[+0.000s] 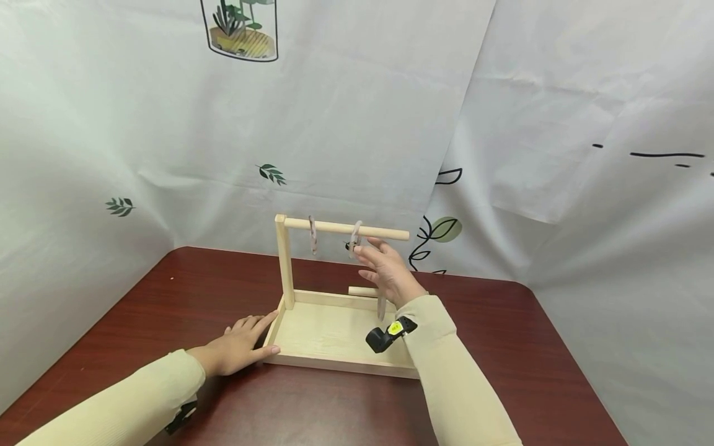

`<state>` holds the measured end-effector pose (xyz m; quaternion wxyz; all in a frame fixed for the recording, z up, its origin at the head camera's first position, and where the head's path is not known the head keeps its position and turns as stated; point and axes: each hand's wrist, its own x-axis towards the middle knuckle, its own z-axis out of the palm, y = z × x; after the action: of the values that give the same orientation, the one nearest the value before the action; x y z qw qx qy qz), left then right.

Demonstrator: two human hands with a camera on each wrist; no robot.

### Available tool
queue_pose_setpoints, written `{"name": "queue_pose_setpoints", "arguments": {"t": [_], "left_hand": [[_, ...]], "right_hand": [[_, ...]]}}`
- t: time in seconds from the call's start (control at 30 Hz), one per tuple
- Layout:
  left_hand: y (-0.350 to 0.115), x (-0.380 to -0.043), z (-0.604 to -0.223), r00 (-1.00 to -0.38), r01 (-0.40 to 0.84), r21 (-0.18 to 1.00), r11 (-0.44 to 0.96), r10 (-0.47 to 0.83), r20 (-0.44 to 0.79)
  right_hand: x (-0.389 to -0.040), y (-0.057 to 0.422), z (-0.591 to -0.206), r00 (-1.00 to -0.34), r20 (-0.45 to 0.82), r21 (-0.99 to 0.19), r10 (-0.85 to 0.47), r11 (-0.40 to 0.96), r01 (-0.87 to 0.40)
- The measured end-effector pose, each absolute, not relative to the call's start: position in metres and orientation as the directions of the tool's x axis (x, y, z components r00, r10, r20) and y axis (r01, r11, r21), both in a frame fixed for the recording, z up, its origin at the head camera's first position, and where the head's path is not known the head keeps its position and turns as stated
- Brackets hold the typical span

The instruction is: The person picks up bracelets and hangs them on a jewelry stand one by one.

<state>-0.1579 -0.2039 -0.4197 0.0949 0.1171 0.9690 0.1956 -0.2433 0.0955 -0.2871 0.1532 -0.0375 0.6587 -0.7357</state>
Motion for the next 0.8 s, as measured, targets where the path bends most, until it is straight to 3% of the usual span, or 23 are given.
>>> {"name": "queue_pose_setpoints", "arguments": {"t": [0.47,0.8], "left_hand": [[-0.207,-0.161,-0.416,-0.955,0.185,0.413,0.892,0.262,-0.140],[-0.210,-0.160,-0.416,-0.959,0.184,0.425,0.886,0.257,-0.122]], "right_hand": [[-0.219,0.113,-0.275,-0.968,-0.073,-0.997,-0.238,0.020,0.070],[-0.199,0.134,-0.268,-0.990,0.052,-0.972,-0.132,0.222,-0.080]]}}
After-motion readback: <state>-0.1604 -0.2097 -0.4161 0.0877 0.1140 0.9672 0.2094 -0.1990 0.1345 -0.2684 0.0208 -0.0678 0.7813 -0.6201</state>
